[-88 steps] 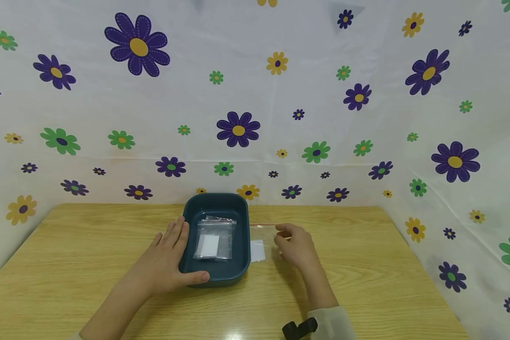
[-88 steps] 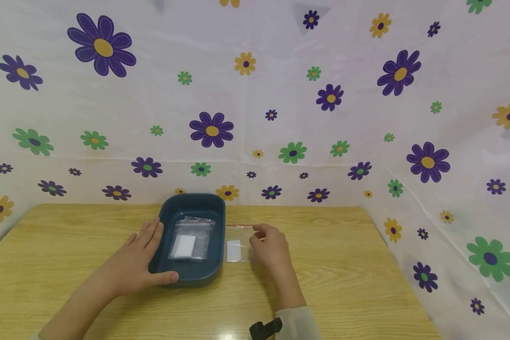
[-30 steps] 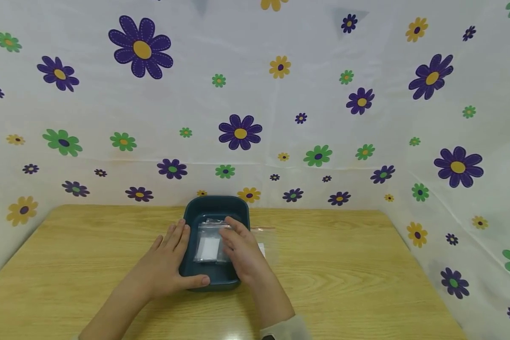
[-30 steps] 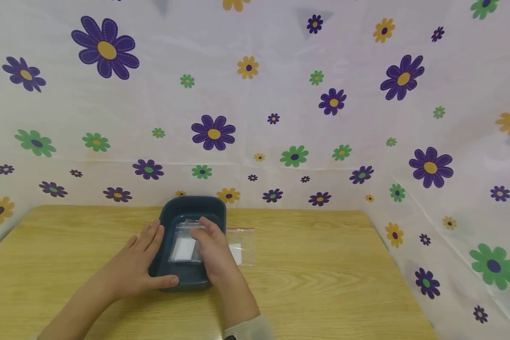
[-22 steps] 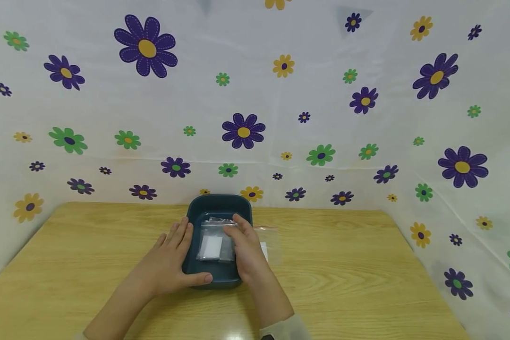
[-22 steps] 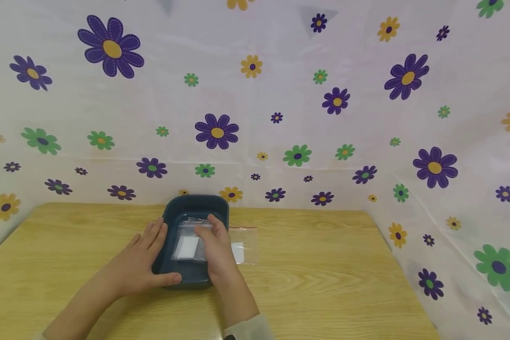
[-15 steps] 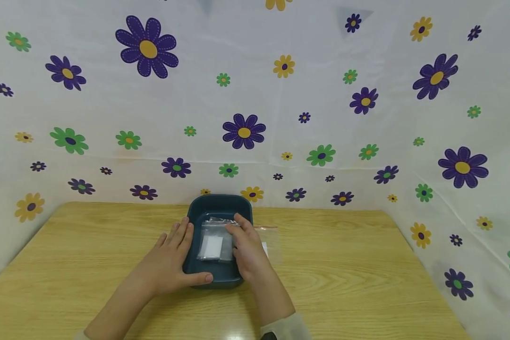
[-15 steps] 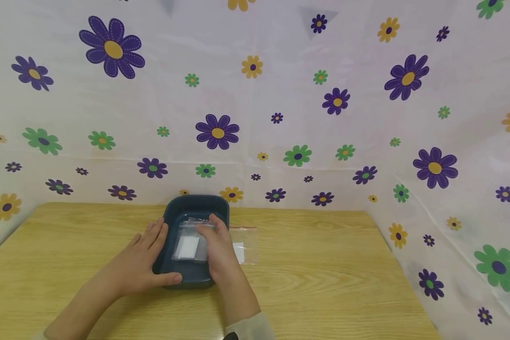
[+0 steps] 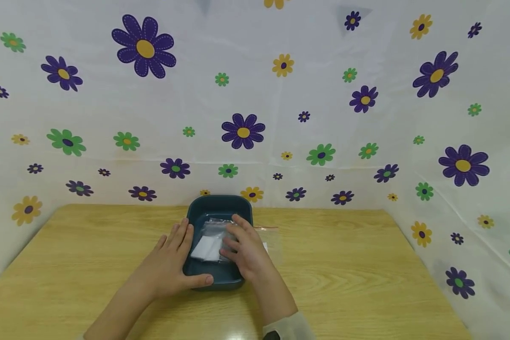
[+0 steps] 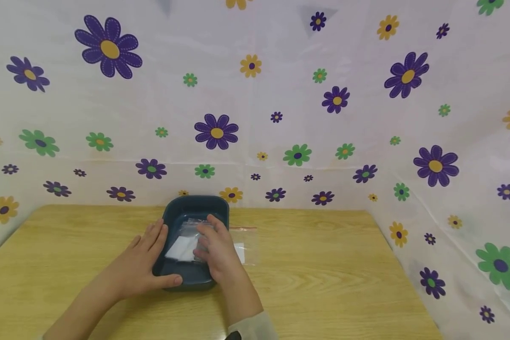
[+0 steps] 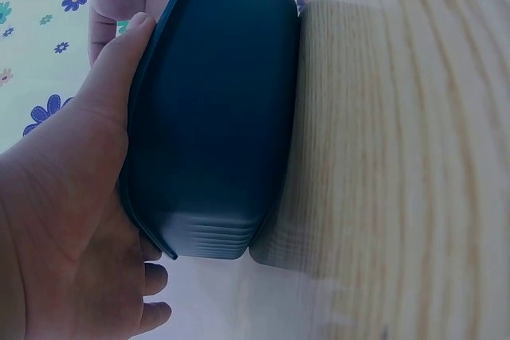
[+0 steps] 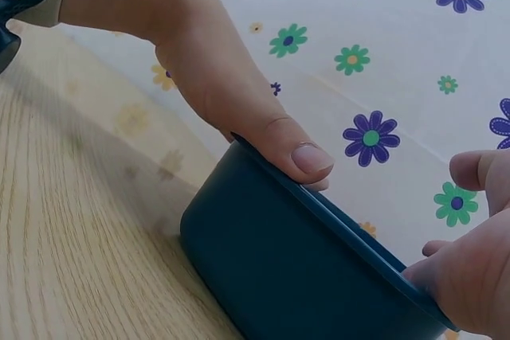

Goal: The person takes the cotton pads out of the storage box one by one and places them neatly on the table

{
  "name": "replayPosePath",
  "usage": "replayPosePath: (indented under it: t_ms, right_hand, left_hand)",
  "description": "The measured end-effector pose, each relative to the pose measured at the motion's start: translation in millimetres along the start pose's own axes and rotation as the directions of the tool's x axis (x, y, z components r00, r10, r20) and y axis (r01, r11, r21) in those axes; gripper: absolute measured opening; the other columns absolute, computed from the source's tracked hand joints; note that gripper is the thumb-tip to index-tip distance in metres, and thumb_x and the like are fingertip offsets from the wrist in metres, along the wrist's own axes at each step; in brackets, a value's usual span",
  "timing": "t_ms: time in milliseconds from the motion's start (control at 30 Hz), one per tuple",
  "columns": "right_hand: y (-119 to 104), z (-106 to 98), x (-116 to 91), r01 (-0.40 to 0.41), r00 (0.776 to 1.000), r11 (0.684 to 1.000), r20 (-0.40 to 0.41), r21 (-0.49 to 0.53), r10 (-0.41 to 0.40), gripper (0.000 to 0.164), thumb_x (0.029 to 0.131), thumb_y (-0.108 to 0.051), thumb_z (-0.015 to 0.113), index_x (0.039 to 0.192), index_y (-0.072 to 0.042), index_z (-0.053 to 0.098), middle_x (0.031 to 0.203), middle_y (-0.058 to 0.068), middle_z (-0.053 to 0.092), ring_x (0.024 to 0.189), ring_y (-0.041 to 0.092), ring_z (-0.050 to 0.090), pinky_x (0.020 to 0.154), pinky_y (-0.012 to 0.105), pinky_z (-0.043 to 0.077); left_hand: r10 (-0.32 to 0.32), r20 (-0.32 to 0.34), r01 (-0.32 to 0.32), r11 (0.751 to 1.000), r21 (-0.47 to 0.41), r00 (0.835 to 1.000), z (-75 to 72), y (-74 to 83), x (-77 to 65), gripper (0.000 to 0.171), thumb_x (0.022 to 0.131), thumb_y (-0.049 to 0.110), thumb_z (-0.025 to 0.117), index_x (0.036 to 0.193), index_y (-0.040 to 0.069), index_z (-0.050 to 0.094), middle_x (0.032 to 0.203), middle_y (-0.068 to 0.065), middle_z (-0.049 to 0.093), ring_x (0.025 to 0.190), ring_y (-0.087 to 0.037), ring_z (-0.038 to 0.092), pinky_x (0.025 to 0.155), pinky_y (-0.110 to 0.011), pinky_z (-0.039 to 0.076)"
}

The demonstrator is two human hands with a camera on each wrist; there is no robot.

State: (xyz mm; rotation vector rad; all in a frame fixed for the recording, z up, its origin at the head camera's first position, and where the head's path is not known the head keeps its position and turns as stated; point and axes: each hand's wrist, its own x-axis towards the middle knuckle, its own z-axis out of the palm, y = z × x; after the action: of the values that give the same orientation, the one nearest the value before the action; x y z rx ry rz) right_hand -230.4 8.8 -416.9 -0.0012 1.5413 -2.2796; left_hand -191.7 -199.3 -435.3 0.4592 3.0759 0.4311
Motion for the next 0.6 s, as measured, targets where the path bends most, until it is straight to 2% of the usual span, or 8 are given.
replayPosePath:
  t_ms: [133, 300, 400, 500, 567, 600]
  right_hand:
    - [-1.9, 0.1, 1.0, -0.015, 0.999, 0.999, 0.034, -0.052, 0.016, 0.065, 0.098, -0.028, 0.06, 0.155, -0.011, 0.034, 0.156, 0.019, 0.035, 0.133, 0.04, 0.049, 0.102, 0.048, 0.05]
    - [-0.5, 3.1, -0.3, 0.019, 0.996, 0.976, 0.088, -0.217, 0.0, 0.055, 0.098, -0.028, 0.06, 0.148, -0.011, 0.046, 0.145, 0.018, 0.048, 0.122, 0.034, 0.055, 0.097, 0.043, 0.052]
    - [2.8, 5.9, -1.6, 0.068, 0.994, 0.947, 0.098, -0.315, -0.039, 0.05, 0.098, -0.029, 0.061, 0.145, -0.013, 0.052, 0.138, 0.016, 0.056, 0.119, 0.03, 0.056, 0.096, 0.045, 0.051]
    - [7.8, 9.4, -2.3, 0.108, 0.993, 0.91, 0.078, -0.4, -0.084, 0.053, 0.097, -0.028, 0.064, 0.146, -0.017, 0.049, 0.136, 0.013, 0.06, 0.117, 0.025, 0.059, 0.093, 0.042, 0.052]
    - [11.8, 12.1, -3.0, 0.138, 0.99, 0.873, 0.067, -0.468, -0.121, 0.059, 0.095, -0.026, 0.066, 0.15, -0.017, 0.044, 0.135, 0.012, 0.061, 0.113, 0.021, 0.062, 0.09, 0.04, 0.054]
    - [13.6, 13.7, -3.7, 0.153, 0.988, 0.844, 0.062, -0.514, -0.142, 0.063, 0.094, -0.026, 0.067, 0.151, -0.017, 0.041, 0.134, 0.011, 0.062, 0.11, 0.019, 0.064, 0.089, 0.039, 0.055]
  left_hand:
    - [0.01, -0.006, -0.01, 1.0, -0.006, 1.0, -1.9, 0.7, 0.9, 0.131, 0.071, 0.09, 0.053, 0.156, -0.004, 0.021, 0.166, -0.022, 0.009, 0.151, -0.044, 0.012, 0.117, -0.065, 0.017]
    - [0.018, -0.001, -0.018, 1.0, -0.012, 1.0, -3.6, 2.1, 1.3, 0.131, 0.071, 0.091, 0.052, 0.156, -0.004, 0.021, 0.166, -0.022, 0.009, 0.151, -0.045, 0.012, 0.117, -0.065, 0.017]
    - [0.017, -0.002, -0.017, 1.0, -0.008, 1.0, -4.0, 2.0, 0.9, 0.131, 0.071, 0.091, 0.051, 0.156, -0.004, 0.022, 0.166, -0.022, 0.009, 0.151, -0.045, 0.013, 0.117, -0.065, 0.018]
    - [0.02, -0.012, -0.02, 1.0, -0.001, 1.0, -4.4, 1.1, -0.3, 0.132, 0.071, 0.092, 0.05, 0.156, -0.005, 0.022, 0.165, -0.023, 0.01, 0.151, -0.045, 0.013, 0.116, -0.066, 0.02]
    - [0.025, -0.018, -0.025, 1.0, 0.006, 1.0, -4.3, 0.2, -1.2, 0.132, 0.071, 0.092, 0.049, 0.155, -0.006, 0.022, 0.165, -0.024, 0.011, 0.15, -0.046, 0.013, 0.116, -0.066, 0.021]
    - [0.027, -0.021, -0.027, 1.0, 0.008, 0.999, -4.3, -0.2, -1.8, 0.131, 0.072, 0.092, 0.048, 0.155, -0.006, 0.022, 0.165, -0.024, 0.011, 0.15, -0.046, 0.013, 0.115, -0.067, 0.021]
